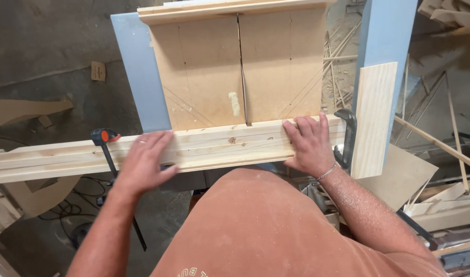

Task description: Using a table saw to cut notches in wooden boards and assembling them into a frame

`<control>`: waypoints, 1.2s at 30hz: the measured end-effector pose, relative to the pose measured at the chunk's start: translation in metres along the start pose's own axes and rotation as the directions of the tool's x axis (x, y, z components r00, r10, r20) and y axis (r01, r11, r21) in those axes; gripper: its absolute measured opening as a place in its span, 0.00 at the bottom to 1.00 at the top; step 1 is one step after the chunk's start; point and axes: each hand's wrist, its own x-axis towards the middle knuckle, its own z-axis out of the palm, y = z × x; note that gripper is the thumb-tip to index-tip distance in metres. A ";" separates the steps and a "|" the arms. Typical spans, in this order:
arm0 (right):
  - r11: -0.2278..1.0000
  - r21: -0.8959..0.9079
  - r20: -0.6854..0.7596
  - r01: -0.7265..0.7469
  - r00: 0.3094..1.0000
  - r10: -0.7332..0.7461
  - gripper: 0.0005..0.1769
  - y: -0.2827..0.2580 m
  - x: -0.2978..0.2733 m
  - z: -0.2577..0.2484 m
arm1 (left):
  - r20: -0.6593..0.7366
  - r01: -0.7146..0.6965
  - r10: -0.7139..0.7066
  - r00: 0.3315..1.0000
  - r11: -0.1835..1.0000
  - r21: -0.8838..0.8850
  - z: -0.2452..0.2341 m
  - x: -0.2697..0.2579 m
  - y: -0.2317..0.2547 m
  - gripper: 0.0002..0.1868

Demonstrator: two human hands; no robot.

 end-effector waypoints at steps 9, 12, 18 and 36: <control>0.999 0.037 0.003 -0.003 1.000 0.003 0.59 0.003 -0.005 0.009 | -0.264 -0.016 0.124 0.957 0.927 0.376 0.036 -0.003 -0.001 0.48; 1.000 0.028 -0.017 -0.006 1.000 0.006 0.59 0.003 -0.003 0.010 | -0.272 -0.037 0.158 0.949 0.915 0.402 0.032 0.000 0.000 0.46; 1.000 0.018 -0.018 -0.014 1.000 0.014 0.60 0.002 -0.002 0.008 | -0.262 -0.075 0.205 0.943 0.899 0.432 0.026 0.003 0.003 0.42; 1.000 0.002 -0.054 -0.021 0.998 0.021 0.60 0.003 -0.008 0.014 | 0.221 0.023 -0.083 0.972 0.965 0.262 -0.011 0.018 0.075 0.68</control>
